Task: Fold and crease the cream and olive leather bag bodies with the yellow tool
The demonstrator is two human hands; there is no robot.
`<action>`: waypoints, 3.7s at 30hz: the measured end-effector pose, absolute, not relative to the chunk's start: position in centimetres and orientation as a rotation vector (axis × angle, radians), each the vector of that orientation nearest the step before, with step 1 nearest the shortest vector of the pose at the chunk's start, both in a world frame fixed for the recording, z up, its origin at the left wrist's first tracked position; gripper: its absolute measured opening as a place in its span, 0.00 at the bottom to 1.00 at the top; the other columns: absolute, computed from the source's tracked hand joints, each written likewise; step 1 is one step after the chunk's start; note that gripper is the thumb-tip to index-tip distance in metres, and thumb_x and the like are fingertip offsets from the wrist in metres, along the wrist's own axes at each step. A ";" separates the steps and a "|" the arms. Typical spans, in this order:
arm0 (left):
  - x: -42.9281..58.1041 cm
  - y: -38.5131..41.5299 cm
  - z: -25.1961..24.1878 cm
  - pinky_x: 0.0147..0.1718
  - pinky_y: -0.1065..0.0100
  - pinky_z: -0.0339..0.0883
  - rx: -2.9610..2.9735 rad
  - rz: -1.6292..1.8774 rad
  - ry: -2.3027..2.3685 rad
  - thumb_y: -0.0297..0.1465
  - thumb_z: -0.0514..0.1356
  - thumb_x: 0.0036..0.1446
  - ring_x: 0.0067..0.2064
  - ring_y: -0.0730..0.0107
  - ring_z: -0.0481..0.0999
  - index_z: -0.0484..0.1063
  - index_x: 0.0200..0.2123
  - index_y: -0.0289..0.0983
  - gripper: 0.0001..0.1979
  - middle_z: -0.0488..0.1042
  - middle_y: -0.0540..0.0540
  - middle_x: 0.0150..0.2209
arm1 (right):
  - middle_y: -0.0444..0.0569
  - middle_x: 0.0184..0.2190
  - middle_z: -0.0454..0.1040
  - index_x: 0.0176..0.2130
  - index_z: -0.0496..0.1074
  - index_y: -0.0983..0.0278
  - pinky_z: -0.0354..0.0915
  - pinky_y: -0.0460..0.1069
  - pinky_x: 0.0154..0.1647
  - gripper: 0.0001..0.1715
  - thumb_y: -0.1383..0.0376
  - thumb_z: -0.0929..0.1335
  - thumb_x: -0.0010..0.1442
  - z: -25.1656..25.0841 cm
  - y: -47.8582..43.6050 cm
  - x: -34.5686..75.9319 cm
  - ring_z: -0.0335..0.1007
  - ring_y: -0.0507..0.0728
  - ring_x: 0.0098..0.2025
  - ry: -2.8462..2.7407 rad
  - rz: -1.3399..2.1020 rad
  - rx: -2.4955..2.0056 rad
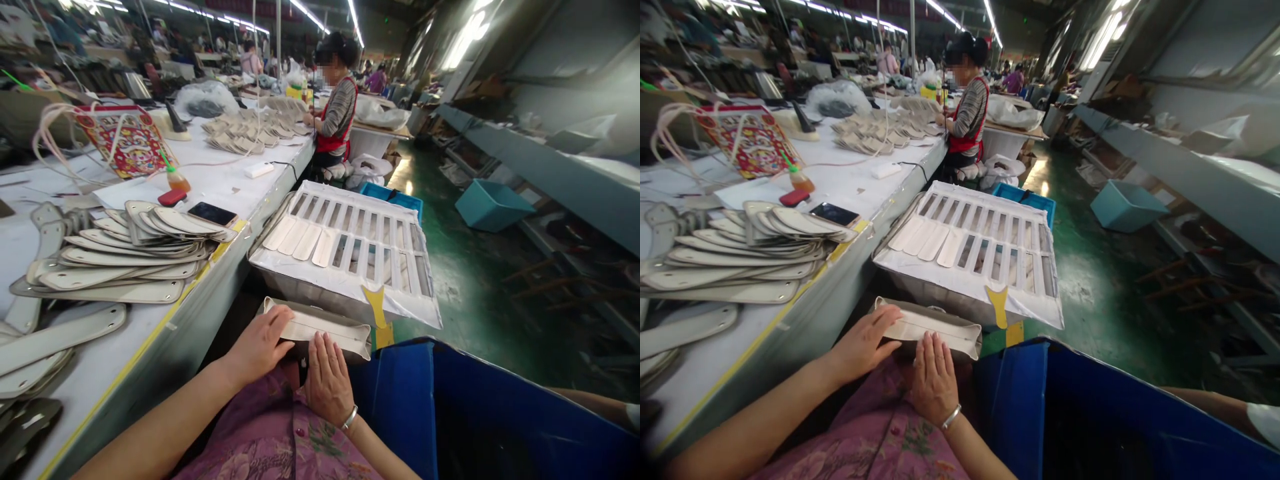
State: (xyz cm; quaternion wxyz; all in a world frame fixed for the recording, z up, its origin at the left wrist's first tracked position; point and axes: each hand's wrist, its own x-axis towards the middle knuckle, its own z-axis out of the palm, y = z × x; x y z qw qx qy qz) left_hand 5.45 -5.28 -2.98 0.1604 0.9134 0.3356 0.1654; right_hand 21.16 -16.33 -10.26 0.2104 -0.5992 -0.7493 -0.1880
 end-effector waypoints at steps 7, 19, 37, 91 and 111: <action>3.2 -3.9 -3.1 0.51 0.58 0.55 2.595 0.482 0.887 0.29 0.55 0.56 0.44 0.66 0.68 0.70 0.31 0.40 0.04 0.71 0.49 0.40 | 0.66 0.55 0.61 0.55 0.59 0.79 0.55 0.62 0.56 0.28 0.71 0.58 0.55 -10.2 -16.1 20.9 0.49 0.69 0.60 -2.086 -0.523 -1.699; 4.4 -5.8 -2.8 0.58 0.46 0.39 2.593 0.530 0.978 0.33 0.59 0.52 0.49 0.59 0.65 0.65 0.46 0.38 0.17 0.69 0.44 0.46 | 0.66 0.55 0.62 0.61 0.48 0.77 0.58 0.61 0.55 0.37 0.67 0.62 0.56 -10.2 -15.7 20.8 0.50 0.66 0.61 -2.001 -0.474 -1.706; 8.0 -6.7 -3.5 0.51 0.56 0.55 2.662 0.502 0.893 0.24 0.50 0.57 0.38 0.65 0.66 0.67 0.31 0.36 0.07 0.69 0.46 0.31 | 0.56 0.53 0.65 0.53 0.64 0.67 0.57 0.59 0.57 0.21 0.72 0.62 0.59 -7.7 -15.6 23.2 0.56 0.60 0.58 -1.889 -0.184 -1.687; 1.2 -2.7 -3.9 0.54 0.58 0.58 2.349 0.739 1.041 0.23 0.53 0.54 0.55 0.61 0.61 0.63 0.28 0.37 0.05 0.63 0.43 0.52 | 0.63 0.56 0.61 0.54 0.62 0.77 0.51 0.59 0.59 0.27 0.66 0.60 0.57 -9.3 -11.0 15.0 0.51 0.67 0.60 -2.244 -0.493 -1.534; 2.9 1.1 -3.7 0.57 0.56 0.53 2.611 0.097 0.750 0.40 0.67 0.40 0.58 0.54 0.59 0.56 0.58 0.33 0.43 0.59 0.36 0.58 | 0.61 0.55 0.62 0.56 0.59 0.73 0.51 0.59 0.59 0.46 0.46 0.68 0.48 -3.8 -8.9 24.4 0.57 0.64 0.56 -2.287 0.285 -1.847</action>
